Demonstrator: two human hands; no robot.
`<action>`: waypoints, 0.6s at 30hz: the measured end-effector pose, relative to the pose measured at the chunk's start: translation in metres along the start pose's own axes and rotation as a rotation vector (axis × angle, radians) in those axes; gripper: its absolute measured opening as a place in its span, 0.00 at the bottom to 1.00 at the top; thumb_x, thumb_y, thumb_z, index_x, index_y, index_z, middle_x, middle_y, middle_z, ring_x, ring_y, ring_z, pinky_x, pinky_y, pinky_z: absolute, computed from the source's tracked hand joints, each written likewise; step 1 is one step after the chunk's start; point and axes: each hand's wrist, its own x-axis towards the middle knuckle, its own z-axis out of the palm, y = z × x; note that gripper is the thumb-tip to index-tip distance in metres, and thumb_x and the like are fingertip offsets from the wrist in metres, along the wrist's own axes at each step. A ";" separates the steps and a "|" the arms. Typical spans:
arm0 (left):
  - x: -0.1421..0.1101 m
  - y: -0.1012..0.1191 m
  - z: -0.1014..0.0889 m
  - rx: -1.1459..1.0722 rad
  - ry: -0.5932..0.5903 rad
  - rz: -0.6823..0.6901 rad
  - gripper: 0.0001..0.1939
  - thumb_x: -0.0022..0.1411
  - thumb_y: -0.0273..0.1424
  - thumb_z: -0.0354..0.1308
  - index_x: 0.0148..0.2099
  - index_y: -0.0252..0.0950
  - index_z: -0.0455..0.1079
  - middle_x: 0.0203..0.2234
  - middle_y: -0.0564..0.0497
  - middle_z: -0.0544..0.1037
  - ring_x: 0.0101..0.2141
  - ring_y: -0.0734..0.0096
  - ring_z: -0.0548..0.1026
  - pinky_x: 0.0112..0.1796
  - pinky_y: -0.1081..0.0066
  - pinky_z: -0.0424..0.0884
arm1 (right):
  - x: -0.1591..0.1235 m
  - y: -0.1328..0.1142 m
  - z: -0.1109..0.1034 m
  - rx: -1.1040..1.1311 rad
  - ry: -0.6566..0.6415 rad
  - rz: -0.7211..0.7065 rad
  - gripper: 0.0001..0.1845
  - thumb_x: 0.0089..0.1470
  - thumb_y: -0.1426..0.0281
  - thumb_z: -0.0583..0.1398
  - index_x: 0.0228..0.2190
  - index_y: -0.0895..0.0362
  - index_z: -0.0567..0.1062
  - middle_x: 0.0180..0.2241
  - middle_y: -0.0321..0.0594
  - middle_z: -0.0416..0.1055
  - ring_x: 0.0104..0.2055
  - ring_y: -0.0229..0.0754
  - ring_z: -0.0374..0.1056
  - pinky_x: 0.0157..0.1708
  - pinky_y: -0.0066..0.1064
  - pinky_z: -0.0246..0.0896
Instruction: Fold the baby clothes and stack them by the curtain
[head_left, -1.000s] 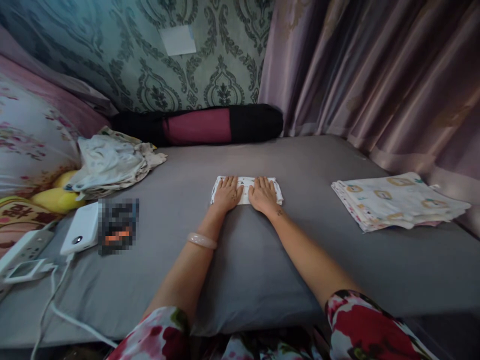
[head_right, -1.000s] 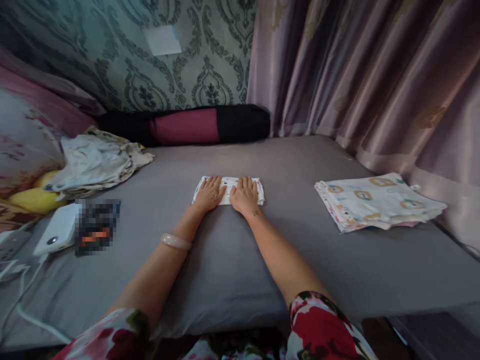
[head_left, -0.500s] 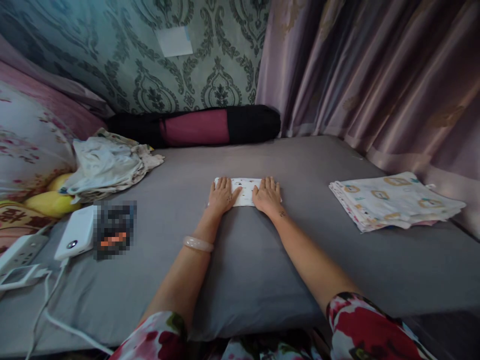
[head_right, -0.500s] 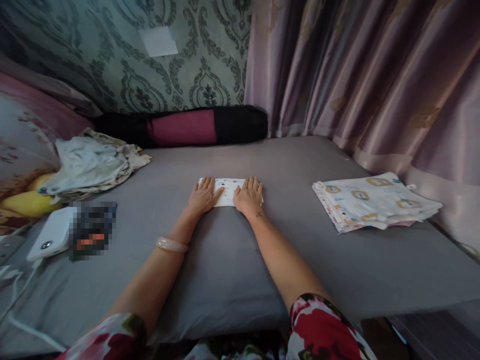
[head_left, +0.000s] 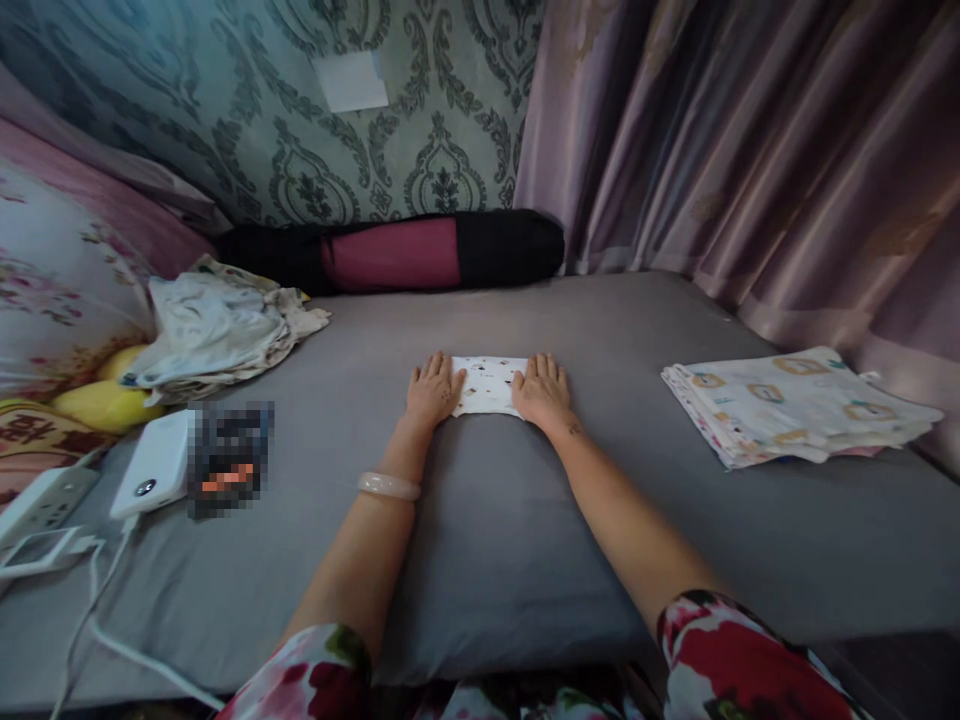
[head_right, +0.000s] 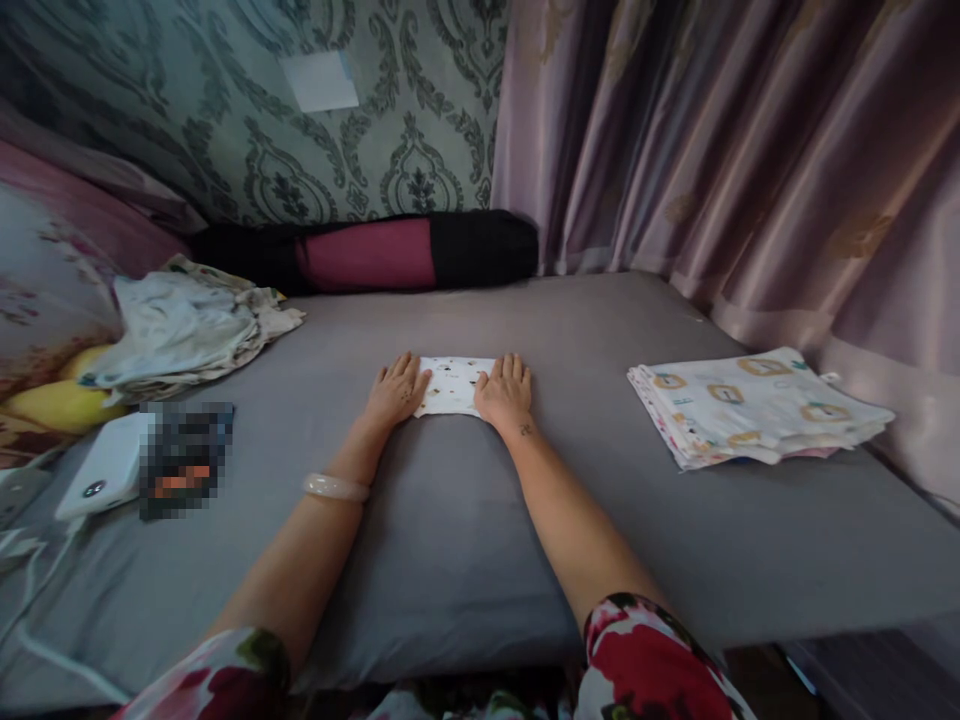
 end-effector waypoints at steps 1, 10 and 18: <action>0.000 0.000 0.001 -0.002 -0.002 -0.003 0.31 0.71 0.44 0.33 0.66 0.32 0.56 0.66 0.36 0.56 0.65 0.53 0.55 0.61 0.49 0.52 | 0.000 0.000 0.000 -0.001 -0.003 0.000 0.33 0.64 0.64 0.42 0.61 0.74 0.59 0.65 0.60 0.50 0.68 0.58 0.43 0.64 0.49 0.39; -0.002 0.008 -0.005 0.023 0.166 0.053 0.28 0.71 0.42 0.35 0.64 0.35 0.60 0.63 0.39 0.62 0.65 0.52 0.54 0.63 0.45 0.45 | -0.003 -0.010 -0.009 -0.003 0.123 -0.085 0.30 0.64 0.66 0.43 0.61 0.72 0.61 0.65 0.58 0.53 0.68 0.56 0.44 0.64 0.52 0.33; -0.005 0.023 -0.001 0.051 0.099 0.189 0.29 0.71 0.42 0.35 0.65 0.33 0.59 0.62 0.40 0.65 0.63 0.55 0.59 0.63 0.53 0.50 | -0.008 -0.026 -0.003 0.025 -0.007 -0.203 0.31 0.65 0.65 0.42 0.62 0.69 0.59 0.65 0.55 0.52 0.68 0.53 0.44 0.65 0.47 0.35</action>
